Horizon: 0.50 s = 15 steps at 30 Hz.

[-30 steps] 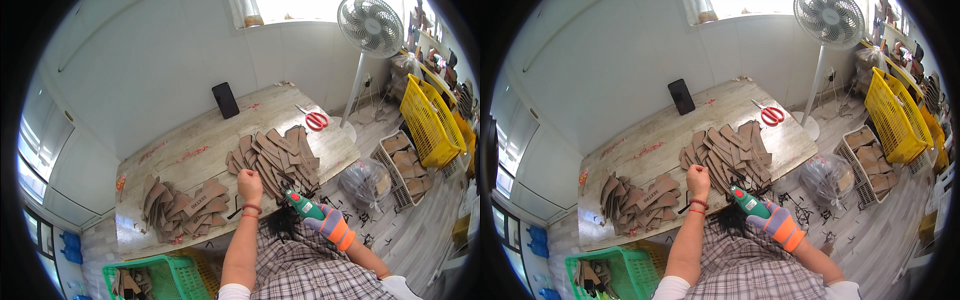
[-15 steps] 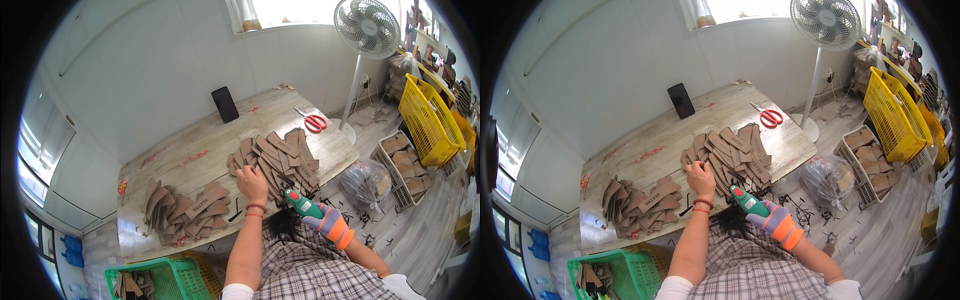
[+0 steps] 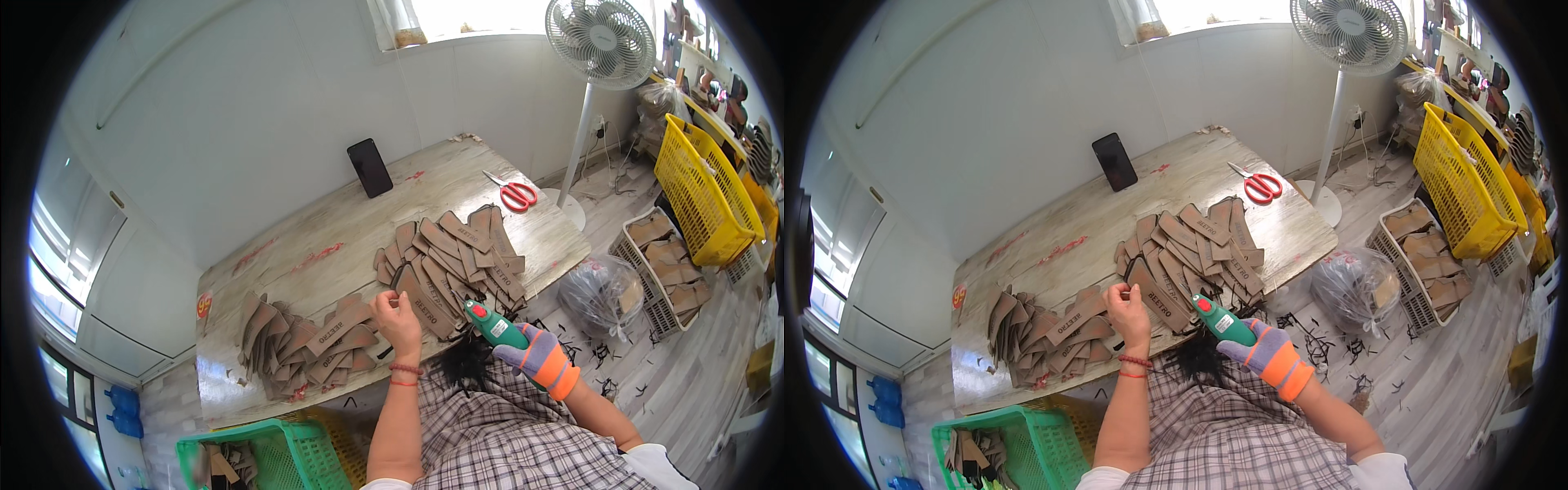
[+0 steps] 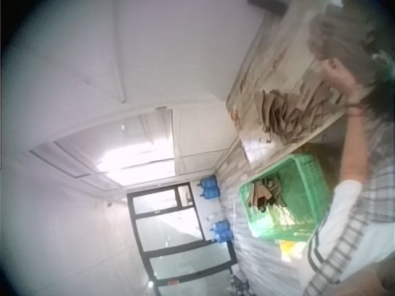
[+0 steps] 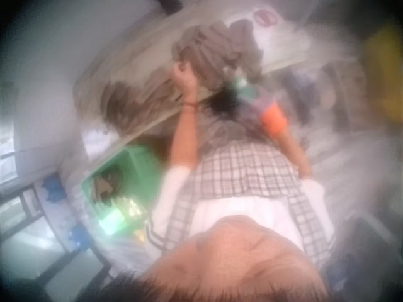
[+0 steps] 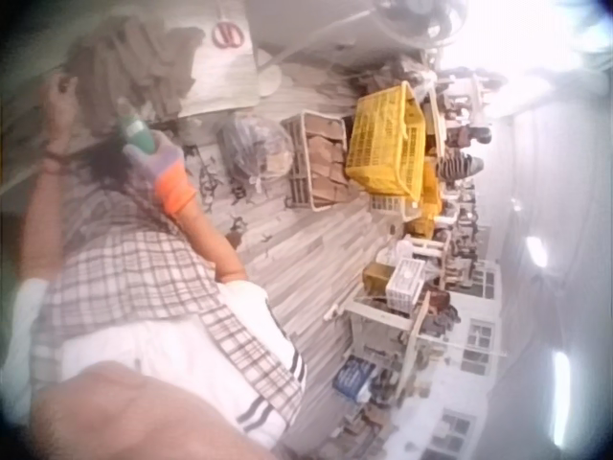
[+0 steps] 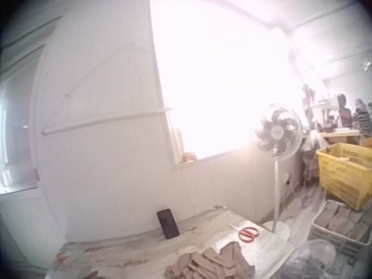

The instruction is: The person repeatedly picks up small cardboard pieces from a table, applies hot glue along their edges using a glue gun, and places them back on the table. The process is continuous and repetitive throughout the clip.

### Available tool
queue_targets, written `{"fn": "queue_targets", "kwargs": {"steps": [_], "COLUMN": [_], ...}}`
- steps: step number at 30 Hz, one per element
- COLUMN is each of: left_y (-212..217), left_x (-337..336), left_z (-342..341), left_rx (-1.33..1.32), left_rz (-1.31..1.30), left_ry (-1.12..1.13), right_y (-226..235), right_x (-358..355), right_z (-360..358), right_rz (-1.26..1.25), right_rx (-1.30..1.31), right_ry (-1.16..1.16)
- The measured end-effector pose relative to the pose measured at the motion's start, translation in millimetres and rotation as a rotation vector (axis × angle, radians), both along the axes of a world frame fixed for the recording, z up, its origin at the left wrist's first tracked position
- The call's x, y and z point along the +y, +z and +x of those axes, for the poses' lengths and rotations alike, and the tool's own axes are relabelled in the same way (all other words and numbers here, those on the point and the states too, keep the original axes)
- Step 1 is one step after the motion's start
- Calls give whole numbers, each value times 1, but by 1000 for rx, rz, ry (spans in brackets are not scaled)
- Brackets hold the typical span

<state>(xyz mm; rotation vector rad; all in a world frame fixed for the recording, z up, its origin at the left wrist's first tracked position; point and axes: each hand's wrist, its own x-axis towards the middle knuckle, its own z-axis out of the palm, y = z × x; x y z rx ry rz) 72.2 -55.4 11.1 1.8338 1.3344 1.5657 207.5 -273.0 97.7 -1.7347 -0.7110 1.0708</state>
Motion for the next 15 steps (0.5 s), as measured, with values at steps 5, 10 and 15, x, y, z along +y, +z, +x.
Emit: {"fn": "queue_targets", "kwargs": {"steps": [5,10,15], "left_y": [3,8,32], "left_x": [13,16,-26], "left_z": [2,8,17], "left_rx": [-104,-694,-971], "left_rz": [-332,-602,-743], "left_ry": [-299,-426,-544], "right_y": [-3,-2,2], "right_x": [1,0,3], "right_z": [-4,-2,-1], "right_rz": [29,49,7], "right_rx": [-97,2,-79], "right_ry": [28,-55,-39]}}
